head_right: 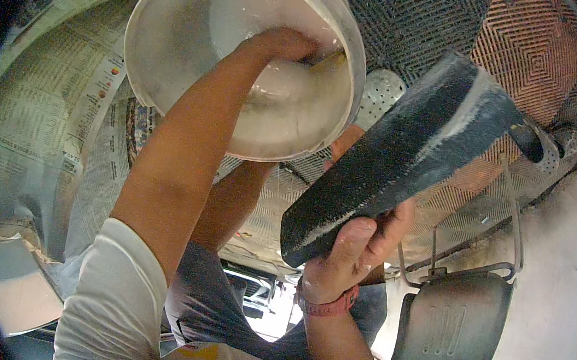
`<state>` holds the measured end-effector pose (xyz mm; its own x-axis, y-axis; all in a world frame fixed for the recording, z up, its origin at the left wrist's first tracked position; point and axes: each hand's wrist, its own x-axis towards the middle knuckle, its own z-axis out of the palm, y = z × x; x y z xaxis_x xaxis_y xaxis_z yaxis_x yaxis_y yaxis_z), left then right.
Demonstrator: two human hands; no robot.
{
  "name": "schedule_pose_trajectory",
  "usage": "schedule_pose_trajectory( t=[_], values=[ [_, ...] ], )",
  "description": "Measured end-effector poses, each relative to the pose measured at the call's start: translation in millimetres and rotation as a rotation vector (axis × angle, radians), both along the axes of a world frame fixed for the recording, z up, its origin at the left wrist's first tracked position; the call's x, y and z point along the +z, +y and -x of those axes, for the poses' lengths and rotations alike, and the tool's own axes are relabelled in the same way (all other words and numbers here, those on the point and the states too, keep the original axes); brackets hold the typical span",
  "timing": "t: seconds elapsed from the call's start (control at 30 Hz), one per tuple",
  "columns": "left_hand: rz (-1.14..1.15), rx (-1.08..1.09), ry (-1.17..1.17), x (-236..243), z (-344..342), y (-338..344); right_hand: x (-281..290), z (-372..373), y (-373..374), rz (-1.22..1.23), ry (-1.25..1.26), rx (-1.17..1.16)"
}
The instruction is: The person sands the surface of a car hood using a sanding block, repeatedly dipping it into a bucket of water. They wipe the hood with their hands and continue sanding different areas.
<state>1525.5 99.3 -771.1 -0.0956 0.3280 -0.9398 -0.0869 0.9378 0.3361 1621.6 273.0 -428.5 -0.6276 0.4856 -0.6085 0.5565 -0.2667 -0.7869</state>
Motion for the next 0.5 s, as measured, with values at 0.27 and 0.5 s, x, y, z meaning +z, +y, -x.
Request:
schedule_pose_trajectory(
  t=[0.27, 0.5],
  values=[
    [0.059, 0.797, -0.426, 82, 9, -8, -7, 2, -11, -0.051, 0.007, 0.001],
    [0.002, 1.255, -0.832, 95, 20, -30, -11, 0, -13, -0.035, -0.006, -0.030]
  ],
)
